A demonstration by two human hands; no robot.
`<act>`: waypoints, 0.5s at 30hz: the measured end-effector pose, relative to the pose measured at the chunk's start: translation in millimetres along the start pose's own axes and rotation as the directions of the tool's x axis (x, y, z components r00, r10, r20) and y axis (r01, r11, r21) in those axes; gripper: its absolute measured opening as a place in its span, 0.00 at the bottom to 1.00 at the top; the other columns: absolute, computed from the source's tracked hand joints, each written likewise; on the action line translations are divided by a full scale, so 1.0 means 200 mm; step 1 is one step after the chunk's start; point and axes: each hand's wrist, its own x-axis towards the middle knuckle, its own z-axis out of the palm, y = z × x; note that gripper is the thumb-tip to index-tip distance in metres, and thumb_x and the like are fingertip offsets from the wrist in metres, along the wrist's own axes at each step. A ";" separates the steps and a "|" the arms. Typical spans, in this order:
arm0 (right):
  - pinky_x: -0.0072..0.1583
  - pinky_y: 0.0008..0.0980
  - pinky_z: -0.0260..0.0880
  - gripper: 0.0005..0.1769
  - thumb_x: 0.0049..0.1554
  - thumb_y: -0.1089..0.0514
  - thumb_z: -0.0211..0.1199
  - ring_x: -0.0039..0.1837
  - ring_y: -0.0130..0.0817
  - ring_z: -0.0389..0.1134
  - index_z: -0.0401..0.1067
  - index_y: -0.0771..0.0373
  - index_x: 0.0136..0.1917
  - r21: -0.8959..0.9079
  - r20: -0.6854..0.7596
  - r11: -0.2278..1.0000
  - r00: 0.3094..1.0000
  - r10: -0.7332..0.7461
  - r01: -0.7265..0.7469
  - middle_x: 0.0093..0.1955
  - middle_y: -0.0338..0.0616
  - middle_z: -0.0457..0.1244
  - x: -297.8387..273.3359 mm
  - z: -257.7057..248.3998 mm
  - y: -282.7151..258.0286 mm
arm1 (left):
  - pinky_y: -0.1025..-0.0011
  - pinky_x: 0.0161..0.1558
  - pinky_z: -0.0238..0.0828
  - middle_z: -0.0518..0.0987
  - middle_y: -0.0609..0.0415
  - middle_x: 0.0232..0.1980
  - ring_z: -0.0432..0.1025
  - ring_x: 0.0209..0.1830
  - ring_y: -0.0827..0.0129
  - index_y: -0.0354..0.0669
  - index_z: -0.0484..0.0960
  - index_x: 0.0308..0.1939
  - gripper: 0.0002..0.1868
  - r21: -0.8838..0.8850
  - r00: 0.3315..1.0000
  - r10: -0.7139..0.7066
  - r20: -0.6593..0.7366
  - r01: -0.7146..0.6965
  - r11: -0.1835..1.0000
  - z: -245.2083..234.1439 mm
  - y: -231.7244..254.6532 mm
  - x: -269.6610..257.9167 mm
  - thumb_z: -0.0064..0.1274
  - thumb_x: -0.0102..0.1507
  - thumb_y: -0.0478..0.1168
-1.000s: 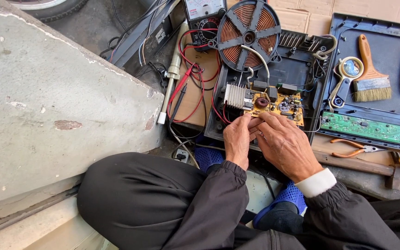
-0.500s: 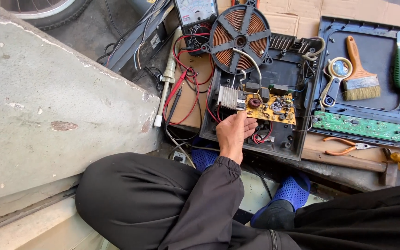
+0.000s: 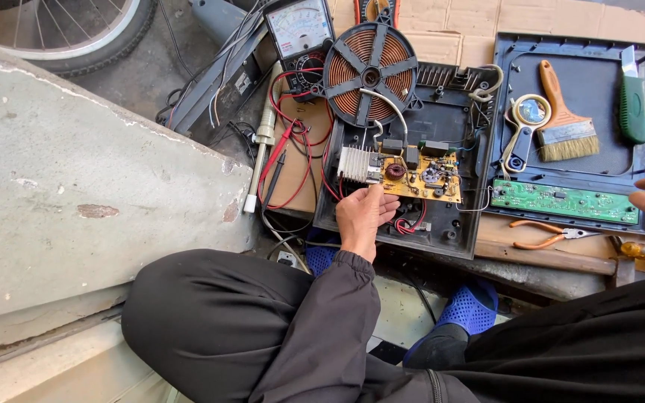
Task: Assembling the internal components of an induction cooker by fitting the circuit board and induction coil into the housing.
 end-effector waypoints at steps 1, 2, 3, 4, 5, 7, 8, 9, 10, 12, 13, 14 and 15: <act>0.62 0.60 0.70 0.27 0.73 0.54 0.68 0.65 0.68 0.69 0.76 0.76 0.77 0.002 -0.004 1.000 1.000 0.001 -0.001 0.79 0.69 0.63 0.00 0.00 -0.01 | 0.65 0.51 0.90 0.90 0.41 0.45 0.87 0.44 0.57 0.32 0.87 0.47 0.13 0.003 1.000 0.002 0.003 -0.002 1.000 0.00 0.00 -0.01 0.57 0.70 0.41; 0.62 0.60 0.70 0.28 0.72 0.54 0.68 0.65 0.69 0.69 0.75 0.76 0.77 0.002 0.009 1.000 1.000 -0.011 0.011 0.79 0.70 0.63 0.00 -0.01 -0.02 | 0.65 0.53 0.90 0.90 0.40 0.46 0.87 0.46 0.57 0.32 0.87 0.49 0.14 0.011 1.000 0.010 0.017 -0.010 1.000 -0.01 0.01 -0.01 0.57 0.71 0.43; 0.63 0.60 0.71 0.28 0.71 0.54 0.67 0.66 0.71 0.70 0.74 0.75 0.78 0.002 0.024 1.000 0.999 -0.024 0.024 0.80 0.70 0.63 0.01 -0.01 -0.04 | 0.64 0.54 0.90 0.89 0.40 0.47 0.87 0.47 0.57 0.32 0.86 0.50 0.16 0.019 0.999 0.017 0.030 -0.017 1.000 -0.02 0.01 -0.02 0.56 0.72 0.44; 0.63 0.60 0.71 0.28 0.71 0.54 0.67 0.66 0.71 0.70 0.74 0.75 0.78 0.004 0.023 1.000 0.999 -0.023 0.023 0.80 0.70 0.63 0.00 -0.01 -0.06 | 0.64 0.54 0.90 0.89 0.40 0.47 0.87 0.47 0.57 0.32 0.86 0.50 0.16 0.021 0.999 0.019 0.031 -0.019 1.000 -0.02 0.00 -0.01 0.56 0.72 0.44; 0.64 0.60 0.70 0.28 0.71 0.54 0.67 0.67 0.69 0.70 0.75 0.74 0.77 -0.005 0.025 1.000 1.000 -0.013 0.013 0.80 0.68 0.63 0.00 -0.01 -0.09 | 0.64 0.53 0.90 0.90 0.40 0.46 0.87 0.46 0.57 0.31 0.87 0.49 0.15 0.006 0.999 0.033 0.038 -0.034 0.999 -0.02 -0.02 0.01 0.57 0.72 0.43; 0.66 0.60 0.69 0.27 0.71 0.54 0.68 0.68 0.67 0.69 0.75 0.73 0.76 -0.015 0.027 1.000 1.000 -0.002 0.002 0.81 0.66 0.63 -0.01 -0.02 -0.13 | 0.65 0.52 0.90 0.90 0.39 0.45 0.87 0.45 0.57 0.30 0.87 0.49 0.15 -0.010 0.998 0.048 0.046 -0.048 0.999 -0.03 -0.03 0.02 0.58 0.72 0.42; 0.67 0.59 0.69 0.26 0.70 0.52 0.68 0.68 0.66 0.69 0.77 0.72 0.75 -0.022 0.031 1.000 1.000 0.006 -0.006 0.81 0.65 0.64 -0.02 -0.03 -0.15 | 0.65 0.52 0.90 0.90 0.39 0.45 0.87 0.45 0.57 0.30 0.87 0.49 0.15 -0.006 0.998 0.045 0.043 -0.045 0.999 -0.03 -0.02 0.01 0.58 0.72 0.42; 0.68 0.58 0.68 0.26 0.70 0.51 0.69 0.69 0.66 0.69 0.78 0.71 0.74 -0.028 0.035 1.000 0.999 0.014 -0.013 0.80 0.64 0.65 -0.02 -0.03 -0.18 | 0.65 0.52 0.90 0.90 0.39 0.45 0.87 0.44 0.57 0.30 0.87 0.49 0.15 -0.002 0.998 0.042 0.040 -0.042 0.999 -0.03 -0.02 0.01 0.58 0.72 0.42; 0.68 0.58 0.68 0.26 0.70 0.51 0.69 0.69 0.66 0.69 0.78 0.71 0.74 -0.029 0.034 1.000 0.999 0.013 -0.012 0.80 0.64 0.65 -0.02 -0.03 -0.17 | 0.65 0.52 0.90 0.90 0.39 0.45 0.87 0.44 0.57 0.30 0.87 0.49 0.15 -0.003 0.998 0.042 0.040 -0.042 0.999 -0.02 -0.01 0.01 0.58 0.72 0.42; 0.71 0.59 0.66 0.27 0.70 0.51 0.67 0.72 0.64 0.68 0.78 0.71 0.75 -0.049 0.036 0.998 0.999 -0.025 0.027 0.80 0.64 0.65 -0.02 -0.02 -0.17 | 0.68 0.47 0.89 0.90 0.42 0.41 0.87 0.40 0.60 0.32 0.88 0.45 0.11 0.034 1.000 0.013 -0.009 -0.013 0.999 -0.01 0.00 0.01 0.58 0.70 0.40; 0.71 0.59 0.66 0.27 0.70 0.51 0.67 0.72 0.64 0.68 0.78 0.71 0.75 -0.049 0.036 0.998 0.999 -0.027 0.029 0.80 0.64 0.65 -0.01 -0.02 -0.16 | 0.68 0.47 0.89 0.90 0.42 0.41 0.87 0.40 0.60 0.32 0.88 0.45 0.11 0.033 1.000 0.014 -0.009 -0.014 0.999 0.00 0.01 0.01 0.58 0.70 0.40; 0.69 0.58 0.68 0.27 0.70 0.51 0.68 0.70 0.64 0.70 0.78 0.71 0.74 -0.050 0.034 0.998 0.999 -0.031 0.032 0.79 0.64 0.65 -0.01 -0.01 -0.15 | 0.68 0.46 0.88 0.90 0.42 0.41 0.87 0.40 0.61 0.32 0.88 0.45 0.11 0.036 1.000 0.009 -0.017 -0.009 0.999 0.00 0.01 0.00 0.57 0.69 0.39; 0.68 0.57 0.69 0.27 0.70 0.51 0.68 0.67 0.64 0.71 0.78 0.71 0.74 -0.051 0.033 0.998 0.999 -0.035 0.036 0.79 0.64 0.66 0.00 -0.01 -0.13 | 0.69 0.46 0.88 0.90 0.43 0.41 0.86 0.39 0.61 0.32 0.88 0.44 0.11 0.038 1.000 0.004 -0.023 -0.003 0.999 0.00 0.02 -0.01 0.56 0.68 0.39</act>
